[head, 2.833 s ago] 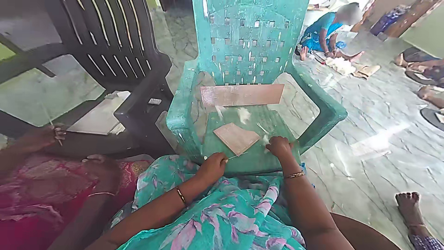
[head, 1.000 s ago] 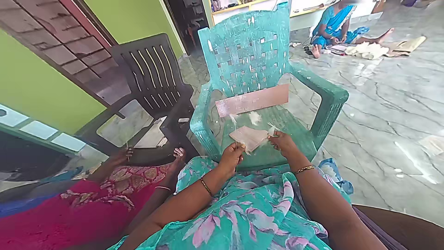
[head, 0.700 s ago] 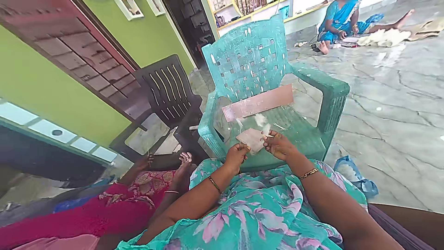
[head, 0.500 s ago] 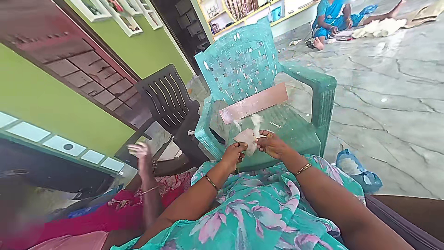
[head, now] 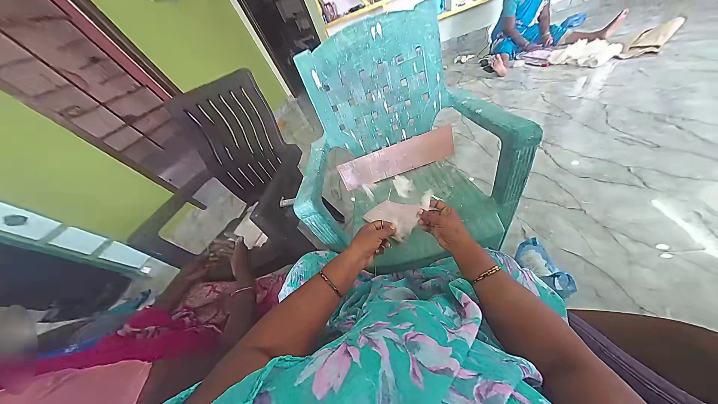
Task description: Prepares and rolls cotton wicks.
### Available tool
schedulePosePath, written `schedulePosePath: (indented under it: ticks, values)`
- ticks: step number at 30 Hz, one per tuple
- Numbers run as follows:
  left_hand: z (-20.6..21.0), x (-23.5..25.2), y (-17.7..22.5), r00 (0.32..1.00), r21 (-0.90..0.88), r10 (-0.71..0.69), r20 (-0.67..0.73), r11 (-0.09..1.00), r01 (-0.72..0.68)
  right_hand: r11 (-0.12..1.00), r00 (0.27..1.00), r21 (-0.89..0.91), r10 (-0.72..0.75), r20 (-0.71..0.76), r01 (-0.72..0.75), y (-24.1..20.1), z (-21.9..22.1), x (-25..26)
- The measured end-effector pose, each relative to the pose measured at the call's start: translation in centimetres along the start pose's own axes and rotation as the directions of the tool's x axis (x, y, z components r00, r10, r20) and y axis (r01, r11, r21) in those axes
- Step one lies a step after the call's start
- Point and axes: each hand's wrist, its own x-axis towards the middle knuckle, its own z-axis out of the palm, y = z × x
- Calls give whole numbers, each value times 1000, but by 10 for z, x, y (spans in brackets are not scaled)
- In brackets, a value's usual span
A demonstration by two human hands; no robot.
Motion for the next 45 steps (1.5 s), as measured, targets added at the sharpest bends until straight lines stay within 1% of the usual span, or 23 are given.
schedulePosePath:
  ticks: [3,5,7,9,12,16,17,18,19,20,22,23,25,27,32,34,36,38,41,43,45]
  values:
    - [-16,18,-6,999,-30,-35,8,999,35,968,986,-233,54,-157,-90,3,-10,17]
    - [-26,32,-10,998,-40,-44,43,998,45,892,974,-419,87,-208,-169,6,-16,30]
    - [-32,45,-8,997,-31,-39,72,999,41,754,971,-626,70,-229,-202,10,-21,42]
    - [-35,52,-2,996,2,-19,92,1000,19,564,973,-799,28,-231,-206,9,-22,49]
    - [-40,64,0,990,41,-9,142,999,3,316,973,-923,10,-230,-222,-3,-19,51]
    - [-47,80,-14,979,31,-64,196,998,59,119,958,-955,-57,-281,-273,-22,-17,46]
    - [-48,83,-16,974,36,-81,212,997,75,99,959,-961,-93,-266,-257,-27,-17,46]
    - [-49,84,-17,969,37,-92,230,996,86,107,967,-972,-125,-221,-208,-30,-16,46]
    - [-49,85,-15,965,30,-95,243,995,91,142,978,-980,-140,-156,-136,-34,-11,47]
    - [-50,85,-12,964,19,-93,250,996,92,192,989,-979,-122,-85,-61,-37,-3,49]
    - [-51,84,-6,962,-11,-82,261,996,88,332,998,-942,20,52,43,-40,22,53]
    - [-52,84,-4,961,-21,-74,266,996,82,407,987,-911,108,119,65,-39,34,55]
    - [-55,85,-3,960,-29,-45,275,998,55,513,953,-857,237,190,43,-32,54,63]
    - [-58,89,-7,966,-39,-20,258,999,31,575,941,-818,279,193,-3,-20,63,70]
    - [-65,90,-9,980,-93,-58,190,993,77,726,962,-674,261,79,-141,-5,62,73]
    - [-64,89,-8,977,-125,-78,198,987,105,784,966,-593,254,39,-182,-3,60,69]
    - [-63,89,-8,969,-128,-82,235,985,114,828,971,-526,239,18,-194,1,59,65]
    - [-60,88,-9,963,-116,-67,262,988,100,853,974,-484,226,7,-194,4,58,63]
    - [-59,88,-11,965,-80,-66,253,993,89,880,983,-444,185,-9,-169,7,55,63]
    - [-60,89,-13,971,-68,-63,232,994,81,877,986,-455,167,-9,-153,8,51,64]
    - [-61,89,-15,972,-51,-59,226,996,72,863,983,-485,180,35,-141,9,49,64]
